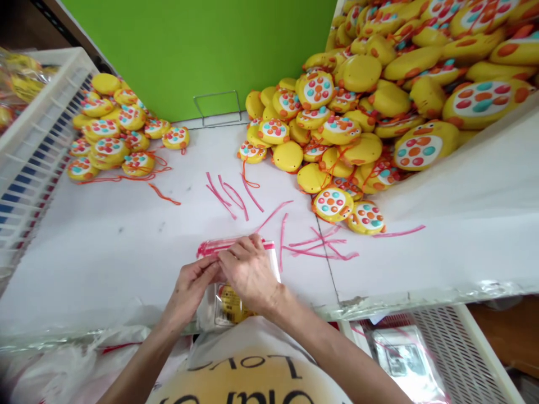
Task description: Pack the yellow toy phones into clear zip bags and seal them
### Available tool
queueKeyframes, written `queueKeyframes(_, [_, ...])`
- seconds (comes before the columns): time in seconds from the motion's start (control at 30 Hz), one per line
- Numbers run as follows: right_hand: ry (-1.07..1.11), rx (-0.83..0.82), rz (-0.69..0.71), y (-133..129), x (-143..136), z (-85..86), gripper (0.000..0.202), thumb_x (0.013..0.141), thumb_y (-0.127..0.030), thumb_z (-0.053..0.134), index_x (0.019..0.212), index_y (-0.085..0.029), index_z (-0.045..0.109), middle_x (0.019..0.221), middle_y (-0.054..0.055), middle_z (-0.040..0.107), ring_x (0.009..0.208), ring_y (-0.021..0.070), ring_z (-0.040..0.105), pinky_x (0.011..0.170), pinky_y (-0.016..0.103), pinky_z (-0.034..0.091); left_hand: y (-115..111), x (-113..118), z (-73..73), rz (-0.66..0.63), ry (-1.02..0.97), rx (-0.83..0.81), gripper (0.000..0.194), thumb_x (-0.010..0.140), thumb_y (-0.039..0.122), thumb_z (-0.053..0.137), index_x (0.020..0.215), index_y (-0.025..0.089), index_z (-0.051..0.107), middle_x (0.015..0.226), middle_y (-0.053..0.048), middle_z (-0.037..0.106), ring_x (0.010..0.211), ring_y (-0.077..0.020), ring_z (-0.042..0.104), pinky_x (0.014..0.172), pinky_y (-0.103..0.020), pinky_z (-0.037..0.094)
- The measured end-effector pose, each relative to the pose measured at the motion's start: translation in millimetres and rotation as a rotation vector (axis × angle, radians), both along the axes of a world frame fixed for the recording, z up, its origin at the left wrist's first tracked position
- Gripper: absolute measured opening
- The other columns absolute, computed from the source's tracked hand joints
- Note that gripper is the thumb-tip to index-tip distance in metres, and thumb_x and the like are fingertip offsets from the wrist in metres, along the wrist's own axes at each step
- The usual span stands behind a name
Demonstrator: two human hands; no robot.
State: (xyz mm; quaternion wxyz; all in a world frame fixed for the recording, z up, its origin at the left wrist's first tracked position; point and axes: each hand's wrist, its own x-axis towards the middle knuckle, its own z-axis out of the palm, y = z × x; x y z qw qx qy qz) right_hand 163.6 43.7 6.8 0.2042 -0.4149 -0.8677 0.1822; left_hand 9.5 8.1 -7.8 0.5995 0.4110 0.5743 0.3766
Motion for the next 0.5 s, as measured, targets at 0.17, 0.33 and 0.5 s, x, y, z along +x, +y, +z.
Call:
queueKeyframes(0.17, [-0.088, 0.072, 0.057, 3, -9, 0.8, 0.014, 0.089, -0.017, 0.051, 0.078, -0.018, 0.061, 0.076, 0.006, 0.063, 0.082, 0.0215, 0.049, 0.085, 0.039, 0.035, 1, 3, 12.6, -0.098, 0.257, 0.115, 0.022, 0.085, 0.028, 0.049, 0.076, 0.015, 0.064, 0.063, 0.001, 0.06, 0.064, -0.0158, 0.056, 0.061, -0.024, 0.044])
queueKeyframes(0.33, [0.096, -0.054, -0.084, 13, 6, 2.5, 0.015, 0.086, -0.014, 0.052, 0.076, -0.018, 0.062, 0.071, 0.003, 0.063, 0.075, 0.0182, 0.052, 0.078, 0.034, 0.039, -3, 1, 11.8, -0.155, 0.334, 0.115, 0.022, 0.088, 0.032, 0.046, 0.089, 0.017, 0.062, 0.072, -0.001, 0.064, 0.072, -0.0172, 0.061, 0.066, -0.026, 0.047])
queueKeyframes(0.5, [0.157, -0.108, -0.457, 27, 91, -14.8, 0.013, 0.081, -0.018, 0.051, 0.08, -0.017, 0.064, 0.077, 0.006, 0.067, 0.076, 0.0205, 0.058, 0.077, 0.035, 0.044, -2, -9, -3.4, -0.034, 0.087, -0.027, 0.021, 0.086, 0.038, 0.051, 0.09, 0.018, 0.056, 0.083, -0.005, 0.069, 0.078, -0.0195, 0.066, 0.072, -0.031, 0.053])
